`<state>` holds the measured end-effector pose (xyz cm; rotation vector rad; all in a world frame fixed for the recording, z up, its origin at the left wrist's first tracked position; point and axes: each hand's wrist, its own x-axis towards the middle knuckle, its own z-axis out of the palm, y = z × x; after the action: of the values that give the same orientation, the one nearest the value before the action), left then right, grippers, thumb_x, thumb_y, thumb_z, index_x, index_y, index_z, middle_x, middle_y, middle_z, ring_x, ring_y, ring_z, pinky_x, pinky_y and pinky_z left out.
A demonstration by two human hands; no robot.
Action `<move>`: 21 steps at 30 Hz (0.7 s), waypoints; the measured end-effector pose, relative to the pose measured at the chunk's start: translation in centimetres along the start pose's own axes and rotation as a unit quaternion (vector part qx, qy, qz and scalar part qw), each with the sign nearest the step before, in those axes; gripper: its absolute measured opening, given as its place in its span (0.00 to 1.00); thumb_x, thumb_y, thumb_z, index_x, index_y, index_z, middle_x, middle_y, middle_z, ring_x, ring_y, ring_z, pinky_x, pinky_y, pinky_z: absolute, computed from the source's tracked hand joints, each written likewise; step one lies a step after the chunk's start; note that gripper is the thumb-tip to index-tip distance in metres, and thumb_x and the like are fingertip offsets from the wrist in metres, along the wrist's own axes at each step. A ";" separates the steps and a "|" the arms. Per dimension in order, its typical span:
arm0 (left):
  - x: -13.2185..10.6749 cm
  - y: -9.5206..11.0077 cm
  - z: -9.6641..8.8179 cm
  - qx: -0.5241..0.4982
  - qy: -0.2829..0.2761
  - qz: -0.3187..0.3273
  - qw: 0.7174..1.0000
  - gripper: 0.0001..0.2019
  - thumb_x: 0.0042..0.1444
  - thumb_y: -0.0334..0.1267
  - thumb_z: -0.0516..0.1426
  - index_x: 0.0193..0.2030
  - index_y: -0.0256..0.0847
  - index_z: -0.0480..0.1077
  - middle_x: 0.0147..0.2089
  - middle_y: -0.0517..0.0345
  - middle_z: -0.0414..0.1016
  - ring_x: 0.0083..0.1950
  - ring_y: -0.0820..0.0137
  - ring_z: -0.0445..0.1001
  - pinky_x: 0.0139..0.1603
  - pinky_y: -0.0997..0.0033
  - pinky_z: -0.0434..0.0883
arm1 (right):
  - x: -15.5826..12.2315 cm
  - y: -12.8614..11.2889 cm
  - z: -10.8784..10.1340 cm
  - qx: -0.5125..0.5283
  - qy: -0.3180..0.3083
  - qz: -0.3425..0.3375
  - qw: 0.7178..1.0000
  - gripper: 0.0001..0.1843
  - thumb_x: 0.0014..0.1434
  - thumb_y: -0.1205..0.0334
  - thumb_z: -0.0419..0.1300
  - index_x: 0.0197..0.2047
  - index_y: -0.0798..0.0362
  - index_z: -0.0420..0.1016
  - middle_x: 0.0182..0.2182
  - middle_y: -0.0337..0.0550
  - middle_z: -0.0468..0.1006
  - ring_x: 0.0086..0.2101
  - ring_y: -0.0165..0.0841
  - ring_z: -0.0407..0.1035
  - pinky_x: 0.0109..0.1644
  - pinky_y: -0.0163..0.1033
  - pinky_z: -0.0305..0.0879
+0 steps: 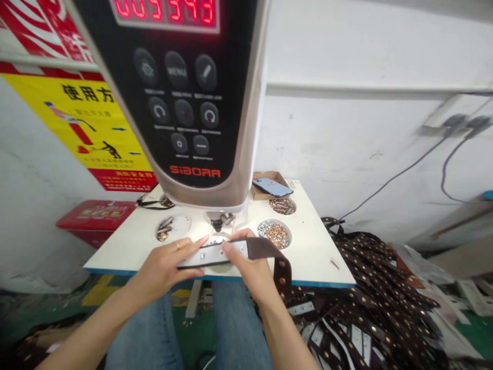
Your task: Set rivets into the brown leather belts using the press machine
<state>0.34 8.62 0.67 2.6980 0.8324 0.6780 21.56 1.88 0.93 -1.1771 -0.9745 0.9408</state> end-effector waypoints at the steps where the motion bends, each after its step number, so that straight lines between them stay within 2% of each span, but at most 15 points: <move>1: -0.3 0.5 0.0 0.002 0.003 0.006 1.000 0.30 0.60 0.53 0.55 0.65 0.42 0.61 0.45 0.50 0.76 0.44 0.64 0.75 0.44 0.70 0.72 | -0.5 -0.2 0.0 -0.010 -0.019 0.008 1.000 0.13 0.51 0.51 0.67 0.33 0.50 0.73 0.28 0.36 0.73 0.30 0.33 0.67 0.35 0.37 0.62; 2: -0.5 0.8 0.0 0.004 0.008 0.006 1.000 0.30 0.60 0.53 0.55 0.65 0.42 0.61 0.44 0.49 0.76 0.44 0.63 0.75 0.44 0.69 0.72 | -0.8 -0.3 -0.1 -0.021 -0.022 0.015 0.999 0.13 0.51 0.51 0.67 0.33 0.50 0.74 0.28 0.37 0.74 0.30 0.34 0.68 0.36 0.38 0.62; 4: -0.5 0.7 -0.1 -0.001 0.021 -0.017 1.000 0.29 0.60 0.54 0.55 0.64 0.41 0.63 0.47 0.48 0.76 0.47 0.61 0.74 0.49 0.66 0.71 | -0.6 -0.2 -0.3 -0.035 0.025 0.006 0.999 0.12 0.51 0.52 0.67 0.32 0.50 0.74 0.28 0.37 0.74 0.32 0.35 0.68 0.38 0.39 0.63; 6: 0.2 -0.1 -0.4 -0.026 0.024 -0.054 0.998 0.28 0.61 0.53 0.55 0.63 0.41 0.64 0.51 0.47 0.75 0.51 0.60 0.73 0.53 0.64 0.69 | 0.4 0.3 -0.5 -0.039 0.071 -0.010 0.997 0.11 0.50 0.53 0.67 0.32 0.50 0.74 0.30 0.38 0.75 0.35 0.37 0.69 0.42 0.40 0.63; 7: 0.7 -0.6 -0.5 -0.046 0.019 -0.072 0.996 0.27 0.61 0.52 0.55 0.63 0.42 0.64 0.53 0.48 0.75 0.52 0.60 0.73 0.54 0.64 0.69 | 1.0 0.6 -0.5 -0.033 0.073 -0.010 0.997 0.11 0.50 0.53 0.67 0.32 0.50 0.74 0.30 0.38 0.75 0.36 0.37 0.69 0.43 0.40 0.63; 10: 2.0 -2.0 -0.9 -0.110 -0.019 -0.118 0.987 0.26 0.60 0.51 0.57 0.62 0.41 0.66 0.56 0.49 0.74 0.55 0.59 0.72 0.55 0.64 0.68 | 2.7 1.6 -0.6 -0.014 0.042 0.017 0.999 0.14 0.49 0.51 0.66 0.33 0.51 0.73 0.30 0.39 0.74 0.36 0.37 0.68 0.44 0.41 0.62; 13: 2.5 -2.7 -0.9 -0.148 -0.047 -0.132 0.979 0.27 0.58 0.52 0.57 0.60 0.40 0.68 0.59 0.49 0.72 0.57 0.57 0.71 0.58 0.63 0.67 | 3.1 2.2 -0.8 -0.024 0.030 0.028 0.999 0.16 0.50 0.49 0.66 0.35 0.51 0.73 0.33 0.40 0.74 0.37 0.38 0.67 0.44 0.41 0.61; 17: 2.2 -2.9 -0.4 -0.146 -0.055 -0.123 0.980 0.26 0.58 0.51 0.58 0.60 0.42 0.68 0.59 0.50 0.72 0.58 0.58 0.70 0.59 0.62 0.65 | 2.5 2.2 -1.2 -0.057 0.022 0.025 0.998 0.14 0.52 0.49 0.64 0.35 0.51 0.72 0.32 0.40 0.74 0.36 0.37 0.67 0.43 0.41 0.62; 21: 2.1 -3.2 0.1 -0.112 -0.065 -0.118 0.985 0.23 0.59 0.47 0.59 0.60 0.44 0.68 0.58 0.51 0.73 0.54 0.59 0.73 0.55 0.63 0.66 | 2.6 2.3 -1.4 -0.062 0.020 0.027 0.998 0.14 0.53 0.50 0.64 0.35 0.51 0.72 0.32 0.40 0.74 0.36 0.37 0.67 0.44 0.41 0.62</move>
<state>0.44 12.47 0.21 2.3671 0.9584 0.5022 23.49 4.29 -1.26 -1.3272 -0.9833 0.9072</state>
